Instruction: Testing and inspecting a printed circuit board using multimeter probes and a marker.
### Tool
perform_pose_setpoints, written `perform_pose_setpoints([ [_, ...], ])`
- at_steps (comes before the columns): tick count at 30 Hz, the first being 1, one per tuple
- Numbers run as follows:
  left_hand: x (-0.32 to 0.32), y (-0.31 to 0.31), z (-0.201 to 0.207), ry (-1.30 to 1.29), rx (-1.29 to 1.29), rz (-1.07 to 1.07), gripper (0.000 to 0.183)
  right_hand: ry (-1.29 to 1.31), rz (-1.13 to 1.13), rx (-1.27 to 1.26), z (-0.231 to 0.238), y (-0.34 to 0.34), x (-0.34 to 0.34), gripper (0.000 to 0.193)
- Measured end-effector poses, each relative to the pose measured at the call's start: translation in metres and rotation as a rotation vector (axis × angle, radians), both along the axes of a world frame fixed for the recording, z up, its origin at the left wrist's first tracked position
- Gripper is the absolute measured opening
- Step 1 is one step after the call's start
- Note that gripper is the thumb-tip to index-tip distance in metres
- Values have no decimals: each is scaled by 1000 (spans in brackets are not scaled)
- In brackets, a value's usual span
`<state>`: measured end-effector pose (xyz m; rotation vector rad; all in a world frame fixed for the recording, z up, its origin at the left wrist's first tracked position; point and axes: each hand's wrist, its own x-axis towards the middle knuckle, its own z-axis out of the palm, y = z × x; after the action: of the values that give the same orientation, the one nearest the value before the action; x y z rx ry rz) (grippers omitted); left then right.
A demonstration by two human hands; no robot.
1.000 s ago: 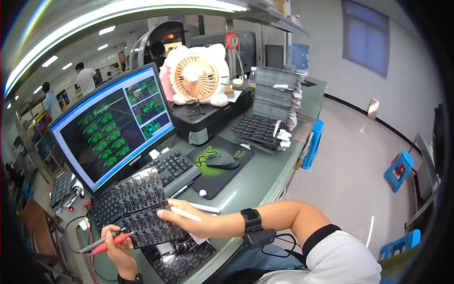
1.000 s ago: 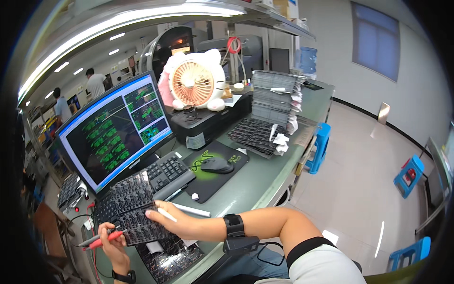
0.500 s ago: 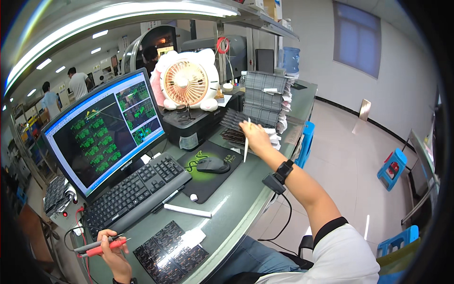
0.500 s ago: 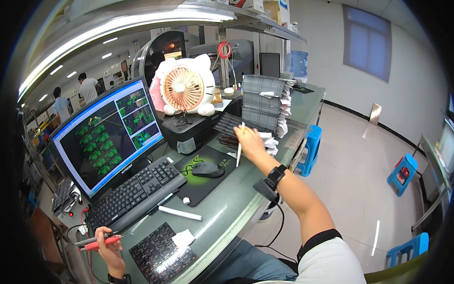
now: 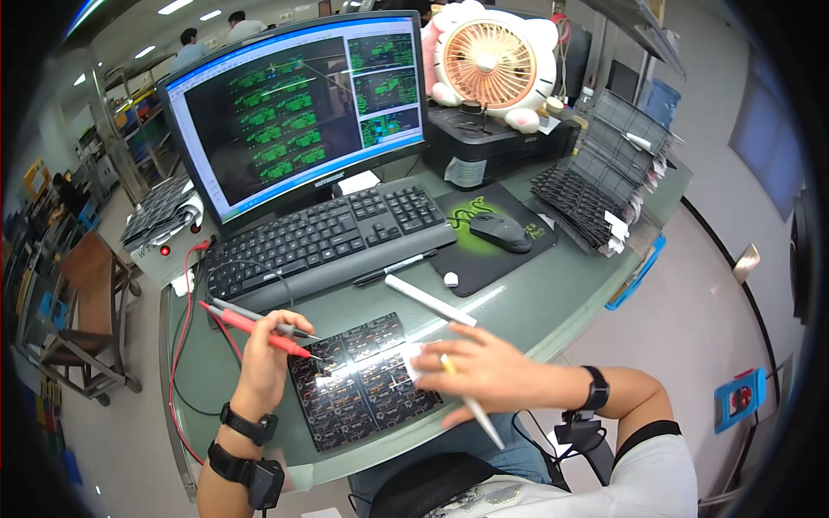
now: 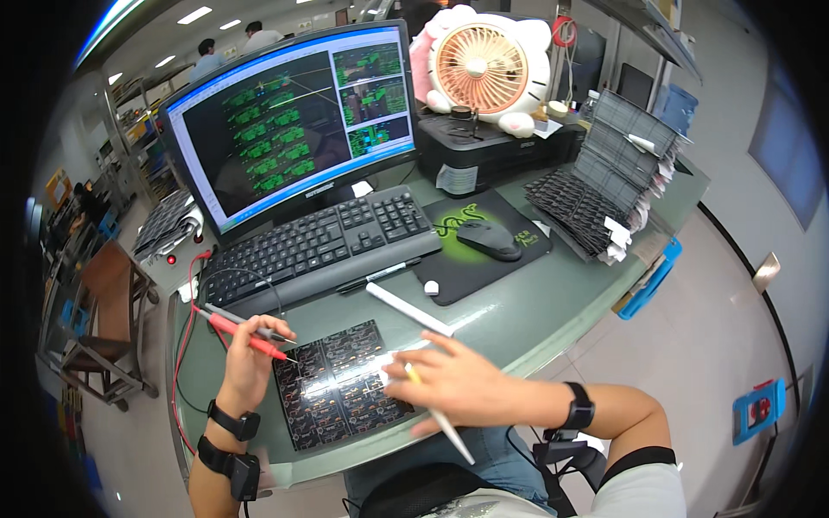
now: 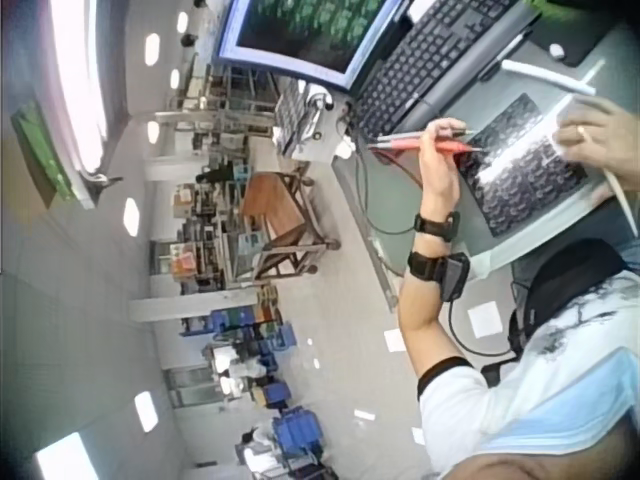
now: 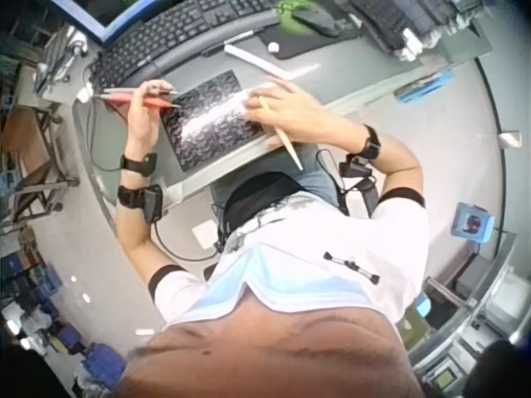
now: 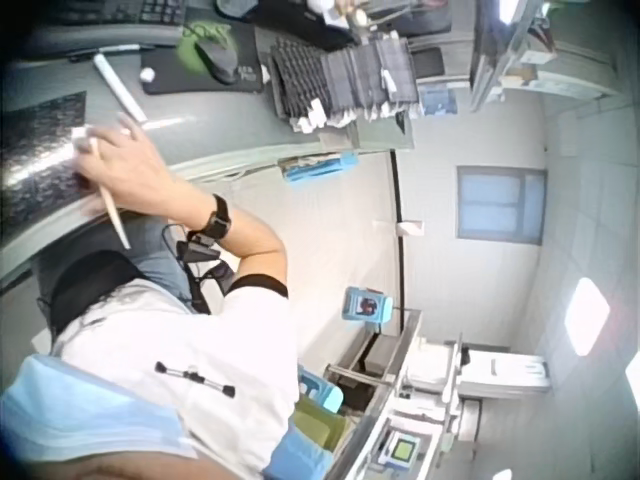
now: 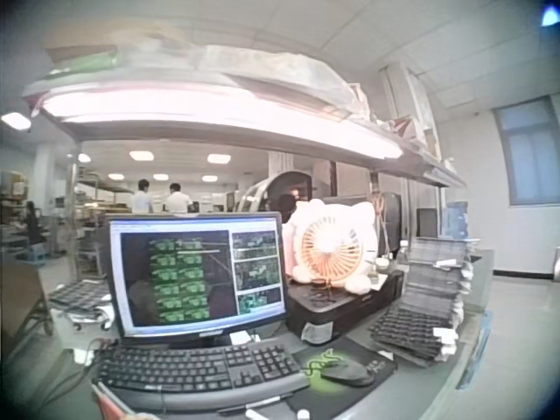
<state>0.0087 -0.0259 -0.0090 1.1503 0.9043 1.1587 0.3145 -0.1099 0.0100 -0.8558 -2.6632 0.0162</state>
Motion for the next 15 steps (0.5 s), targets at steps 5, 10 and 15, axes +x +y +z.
perform_pose_setpoints([
  [5, -1, -3, -1, -23, 0, -39, 39, 41, 18, -61, -15, 16, -13, 42],
  [10, -1, -4, 0, -46, 80, 30, 39, 172, 65, -223, 33, 68, 2, 43],
  [15, 2, -11, 8, -44, -2, -27, 38, 747, -112, -575, 29, 134, 17, 24],
])
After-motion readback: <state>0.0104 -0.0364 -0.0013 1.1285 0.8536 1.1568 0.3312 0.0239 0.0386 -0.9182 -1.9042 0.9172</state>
